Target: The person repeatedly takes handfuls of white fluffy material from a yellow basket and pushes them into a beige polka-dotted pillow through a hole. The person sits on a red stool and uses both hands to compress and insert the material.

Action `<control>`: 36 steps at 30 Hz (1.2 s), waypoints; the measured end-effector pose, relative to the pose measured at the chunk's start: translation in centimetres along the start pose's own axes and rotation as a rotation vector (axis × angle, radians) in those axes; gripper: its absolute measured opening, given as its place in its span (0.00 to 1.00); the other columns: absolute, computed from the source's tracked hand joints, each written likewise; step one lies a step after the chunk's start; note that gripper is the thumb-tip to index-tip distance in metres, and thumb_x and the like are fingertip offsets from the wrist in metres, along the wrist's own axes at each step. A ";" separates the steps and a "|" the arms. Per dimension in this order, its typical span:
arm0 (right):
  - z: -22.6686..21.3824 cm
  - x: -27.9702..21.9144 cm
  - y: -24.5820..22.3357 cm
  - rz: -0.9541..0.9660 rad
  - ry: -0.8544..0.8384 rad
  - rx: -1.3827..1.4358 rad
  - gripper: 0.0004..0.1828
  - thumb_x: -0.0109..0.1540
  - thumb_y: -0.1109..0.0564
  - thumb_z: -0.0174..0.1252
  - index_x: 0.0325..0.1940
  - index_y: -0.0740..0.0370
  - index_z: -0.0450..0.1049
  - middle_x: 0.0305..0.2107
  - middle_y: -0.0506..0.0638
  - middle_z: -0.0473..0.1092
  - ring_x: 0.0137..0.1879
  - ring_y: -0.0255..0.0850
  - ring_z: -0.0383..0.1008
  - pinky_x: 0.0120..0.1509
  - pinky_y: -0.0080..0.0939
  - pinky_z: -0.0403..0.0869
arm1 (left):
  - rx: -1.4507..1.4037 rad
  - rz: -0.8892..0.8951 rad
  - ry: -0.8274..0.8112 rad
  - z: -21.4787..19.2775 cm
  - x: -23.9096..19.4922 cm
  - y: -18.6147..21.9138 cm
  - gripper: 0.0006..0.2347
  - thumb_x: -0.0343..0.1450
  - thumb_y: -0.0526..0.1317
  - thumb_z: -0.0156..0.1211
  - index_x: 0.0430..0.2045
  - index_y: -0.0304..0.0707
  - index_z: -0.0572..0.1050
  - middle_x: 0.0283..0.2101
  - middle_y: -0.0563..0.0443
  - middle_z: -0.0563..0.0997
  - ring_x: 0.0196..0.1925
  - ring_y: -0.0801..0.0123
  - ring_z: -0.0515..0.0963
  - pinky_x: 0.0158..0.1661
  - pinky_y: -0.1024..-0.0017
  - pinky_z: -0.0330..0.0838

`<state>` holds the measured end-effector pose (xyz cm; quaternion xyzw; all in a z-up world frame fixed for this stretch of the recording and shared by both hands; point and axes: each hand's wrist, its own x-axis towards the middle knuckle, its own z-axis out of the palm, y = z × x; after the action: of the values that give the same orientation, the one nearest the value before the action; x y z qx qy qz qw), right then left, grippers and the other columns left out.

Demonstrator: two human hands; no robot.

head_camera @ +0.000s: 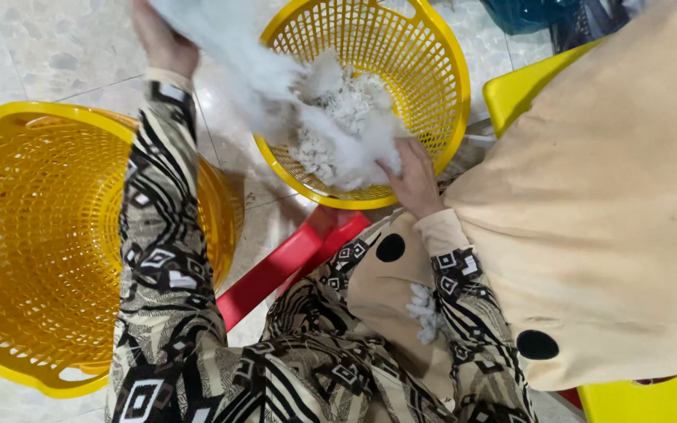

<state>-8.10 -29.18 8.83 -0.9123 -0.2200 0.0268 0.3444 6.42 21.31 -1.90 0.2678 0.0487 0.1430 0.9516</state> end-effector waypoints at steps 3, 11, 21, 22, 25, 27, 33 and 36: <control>2.0 1.3 -0.6 -0.004 -0.041 -0.009 0.40 0.55 0.48 0.74 0.63 0.73 0.66 0.58 0.67 0.62 0.66 0.61 0.62 0.69 0.54 0.64 | -0.006 -0.206 -0.009 6.3 -7.6 -7.6 0.25 0.74 0.57 0.51 0.59 0.38 0.70 0.61 0.48 0.78 0.64 0.56 0.76 0.67 0.57 0.70; 9.8 4.3 6.1 0.422 -0.068 0.724 0.39 0.50 0.53 0.74 0.63 0.68 0.69 0.56 0.57 0.73 0.59 0.43 0.74 0.64 0.44 0.74 | 0.440 -0.042 -0.262 14.8 -20.3 -17.4 0.18 0.79 0.42 0.57 0.59 0.27 0.70 0.57 0.40 0.77 0.58 0.58 0.75 0.61 0.62 0.68; 10.3 2.9 4.7 0.033 0.014 0.113 0.20 0.67 0.48 0.66 0.33 0.68 0.73 0.26 0.64 0.71 0.35 0.60 0.73 0.40 0.54 0.69 | 0.162 -0.316 0.317 6.3 -10.0 -26.9 0.16 0.79 0.48 0.52 0.36 0.31 0.75 0.30 0.48 0.77 0.31 0.63 0.76 0.33 0.61 0.73; 9.8 2.8 3.6 0.027 0.045 0.162 0.17 0.67 0.49 0.63 0.35 0.67 0.73 0.26 0.64 0.71 0.34 0.61 0.73 0.39 0.55 0.69 | 0.010 -0.347 0.327 5.9 -8.1 -27.8 0.13 0.76 0.47 0.51 0.36 0.34 0.75 0.30 0.47 0.79 0.31 0.62 0.80 0.35 0.60 0.79; 7.7 3.5 0.9 -0.097 0.146 0.147 0.13 0.68 0.51 0.58 0.38 0.64 0.74 0.26 0.62 0.72 0.34 0.60 0.73 0.41 0.56 0.68 | -0.010 -0.291 0.369 5.7 -4.1 -29.1 0.18 0.77 0.50 0.49 0.35 0.29 0.75 0.29 0.45 0.79 0.28 0.59 0.80 0.34 0.58 0.80; 6.5 3.4 -0.3 -0.090 0.135 0.124 0.12 0.68 0.51 0.57 0.38 0.63 0.75 0.25 0.61 0.71 0.34 0.60 0.72 0.41 0.56 0.67 | 0.197 -0.304 0.579 5.5 -2.3 -28.6 0.20 0.76 0.51 0.48 0.34 0.27 0.75 0.27 0.43 0.79 0.27 0.57 0.80 0.32 0.57 0.83; 4.9 3.0 -2.7 -0.019 0.006 0.233 0.10 0.67 0.55 0.58 0.37 0.65 0.73 0.25 0.62 0.69 0.33 0.58 0.72 0.38 0.52 0.67 | 0.924 -0.051 0.896 3.8 3.9 -25.3 0.35 0.73 0.63 0.40 0.27 0.21 0.83 0.30 0.34 0.86 0.31 0.48 0.84 0.36 0.55 0.77; 4.2 2.1 -3.2 -0.083 -0.009 0.257 0.08 0.67 0.58 0.58 0.37 0.66 0.72 0.28 0.63 0.69 0.36 0.58 0.72 0.41 0.51 0.69 | 1.206 0.000 0.918 2.5 5.8 -23.7 0.41 0.74 0.68 0.31 0.26 0.22 0.83 0.32 0.31 0.86 0.35 0.46 0.84 0.41 0.54 0.75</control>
<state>-8.28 -23.54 7.90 -0.8508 -0.2537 0.0449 0.4581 18.23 2.44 -12.25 0.6555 0.5096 0.1887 0.5243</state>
